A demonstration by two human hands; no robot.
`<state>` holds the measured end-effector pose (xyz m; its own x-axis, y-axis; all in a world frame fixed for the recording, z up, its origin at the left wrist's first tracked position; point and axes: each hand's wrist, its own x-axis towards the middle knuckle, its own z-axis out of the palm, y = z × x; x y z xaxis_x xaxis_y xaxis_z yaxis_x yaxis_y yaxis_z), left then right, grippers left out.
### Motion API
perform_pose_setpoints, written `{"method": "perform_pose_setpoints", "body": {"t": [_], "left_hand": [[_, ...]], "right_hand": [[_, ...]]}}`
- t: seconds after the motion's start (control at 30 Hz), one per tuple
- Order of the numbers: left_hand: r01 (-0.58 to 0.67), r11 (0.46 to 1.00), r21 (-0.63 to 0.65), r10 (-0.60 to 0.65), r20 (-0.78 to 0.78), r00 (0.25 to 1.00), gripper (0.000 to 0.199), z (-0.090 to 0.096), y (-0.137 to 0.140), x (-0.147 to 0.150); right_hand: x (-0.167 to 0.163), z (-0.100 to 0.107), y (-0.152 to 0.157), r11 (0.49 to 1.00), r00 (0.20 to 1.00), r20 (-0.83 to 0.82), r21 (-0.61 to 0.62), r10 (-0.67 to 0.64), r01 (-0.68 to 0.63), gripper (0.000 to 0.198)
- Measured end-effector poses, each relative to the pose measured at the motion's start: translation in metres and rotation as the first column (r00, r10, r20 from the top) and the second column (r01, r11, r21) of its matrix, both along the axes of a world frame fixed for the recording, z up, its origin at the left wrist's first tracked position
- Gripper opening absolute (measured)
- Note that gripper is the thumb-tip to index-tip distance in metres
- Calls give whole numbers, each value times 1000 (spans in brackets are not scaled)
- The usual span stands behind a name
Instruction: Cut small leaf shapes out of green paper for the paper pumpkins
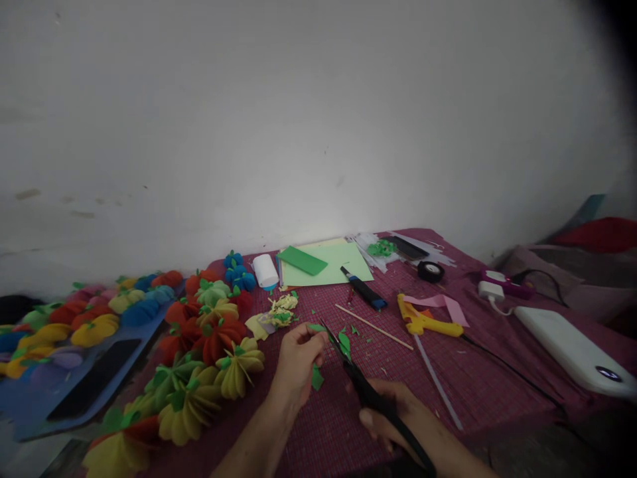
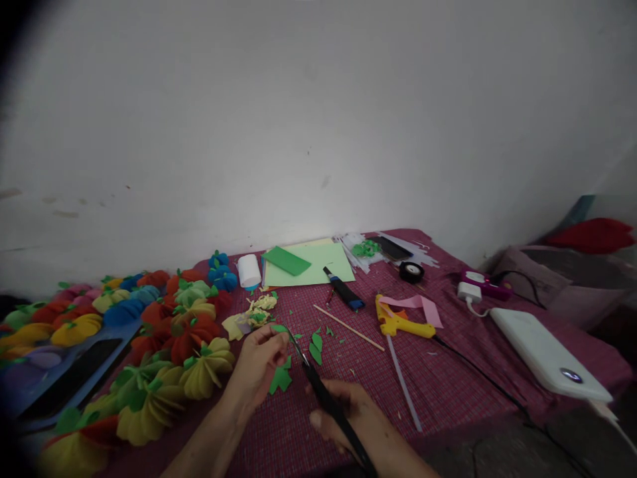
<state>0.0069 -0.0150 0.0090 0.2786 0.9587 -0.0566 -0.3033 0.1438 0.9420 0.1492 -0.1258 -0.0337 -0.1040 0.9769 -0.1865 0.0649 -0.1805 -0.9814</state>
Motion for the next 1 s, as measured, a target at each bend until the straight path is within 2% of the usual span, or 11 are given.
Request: {"method": "perform_pose_setpoints", "body": {"t": [0.4,0.53,0.67,0.77,0.87,1.0], "left_hand": [[-22,1000,-5,22,-1,1000,16,-1,0,0],[-6,1000,-20,7,29,1000,19,2,-1,-1],[38,998,-40,-37,31,999,20,5,-1,-2],[68,997,-28,-68,6,998,22,5,-2,-2],[94,995,-10,-94,-8,995,22,4,-3,-2],[126,992,20,-125,-32,992,19,0,-2,-2]], "right_hand": [[-5,5,-1,1000,999,32,-23,-18,19,47],[-9,5,-2,999,999,-25,-34,-43,42,47],[-3,15,-4,990,988,-96,64,-122,129,43],[11,21,1,960,972,-37,153,-232,235,36],[30,23,15,918,936,63,229,-345,323,46],[48,24,36,894,912,84,254,-400,369,44]]}}
